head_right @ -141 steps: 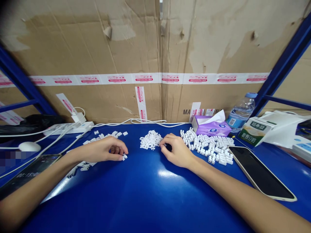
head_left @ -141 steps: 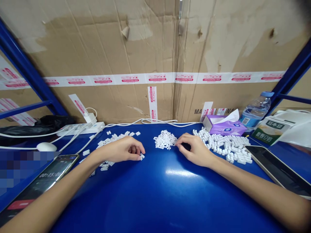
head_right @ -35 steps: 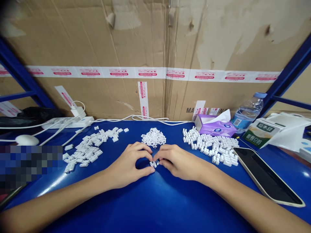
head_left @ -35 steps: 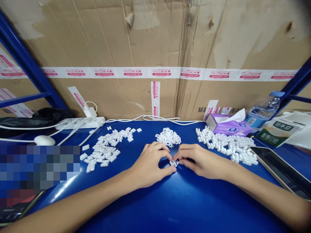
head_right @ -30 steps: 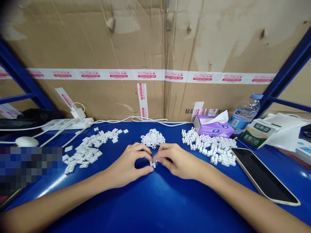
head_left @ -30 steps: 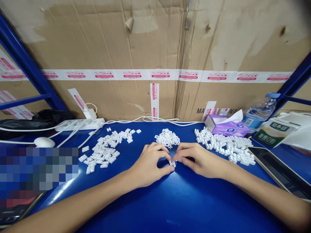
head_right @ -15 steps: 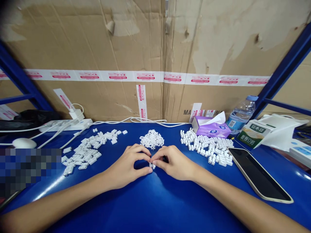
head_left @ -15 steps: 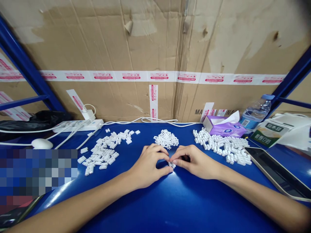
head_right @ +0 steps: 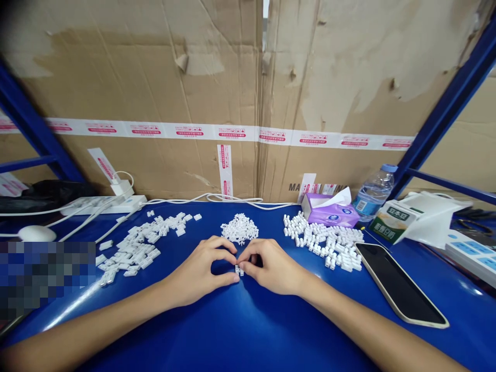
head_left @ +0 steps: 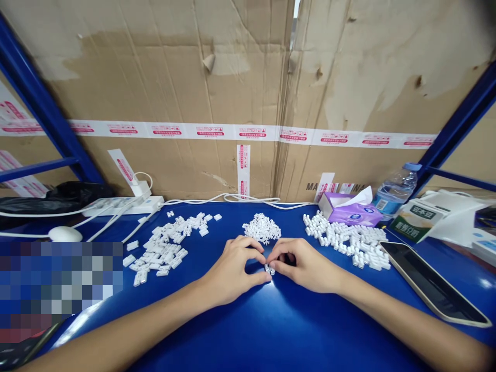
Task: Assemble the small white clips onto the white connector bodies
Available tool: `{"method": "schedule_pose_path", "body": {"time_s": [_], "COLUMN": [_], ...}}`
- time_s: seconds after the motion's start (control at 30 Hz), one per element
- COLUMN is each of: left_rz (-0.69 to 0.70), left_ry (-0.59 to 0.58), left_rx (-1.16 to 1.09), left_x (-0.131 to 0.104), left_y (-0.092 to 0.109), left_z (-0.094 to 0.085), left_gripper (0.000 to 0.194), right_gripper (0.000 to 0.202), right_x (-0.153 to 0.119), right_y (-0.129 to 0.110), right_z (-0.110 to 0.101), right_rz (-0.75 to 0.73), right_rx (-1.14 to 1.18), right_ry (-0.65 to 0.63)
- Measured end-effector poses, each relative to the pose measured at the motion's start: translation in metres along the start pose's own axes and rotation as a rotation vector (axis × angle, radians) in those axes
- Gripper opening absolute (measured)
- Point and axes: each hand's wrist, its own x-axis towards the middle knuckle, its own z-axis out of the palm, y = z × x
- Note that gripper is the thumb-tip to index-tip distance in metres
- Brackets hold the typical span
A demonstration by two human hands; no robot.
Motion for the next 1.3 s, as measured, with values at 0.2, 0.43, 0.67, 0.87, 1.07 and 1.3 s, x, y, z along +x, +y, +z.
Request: {"method": "schedule_pose_path", "body": {"time_s": [0.2, 0.43, 0.67, 0.87, 1.07, 1.3], "left_rz": [-0.002, -0.011, 0.0, -0.015, -0.02, -0.018], "left_ry": [-0.018, -0.027, -0.029, -0.038, -0.039, -0.045], "left_rx": [-0.01, -0.009, -0.012, -0.007, 0.0, 0.014], "left_x": [-0.001, -0.002, 0.001, 0.0, 0.0, 0.0], "left_y": [0.001, 0.001, 0.002, 0.002, 0.0, 0.0], "left_z": [-0.002, -0.002, -0.003, -0.003, -0.002, -0.001], "left_gripper": [0.01, 0.008, 0.008, 0.008, 0.006, 0.002], "right_gripper": [0.009, 0.009, 0.032, 0.028, 0.02, 0.01], "right_x": [0.001, 0.0, -0.004, -0.004, -0.004, -0.002], "right_y": [0.002, 0.003, -0.002, 0.001, 0.005, 0.006], "right_z": [0.002, 0.0, -0.01, -0.006, -0.007, -0.01], "right_rz": [0.018, -0.013, -0.128, -0.082, -0.089, -0.202], "right_rx": [0.046, 0.051, -0.07, -0.062, -0.078, -0.077], "right_ry": [-0.002, -0.006, -0.077, -0.061, -0.05, -0.067]}}
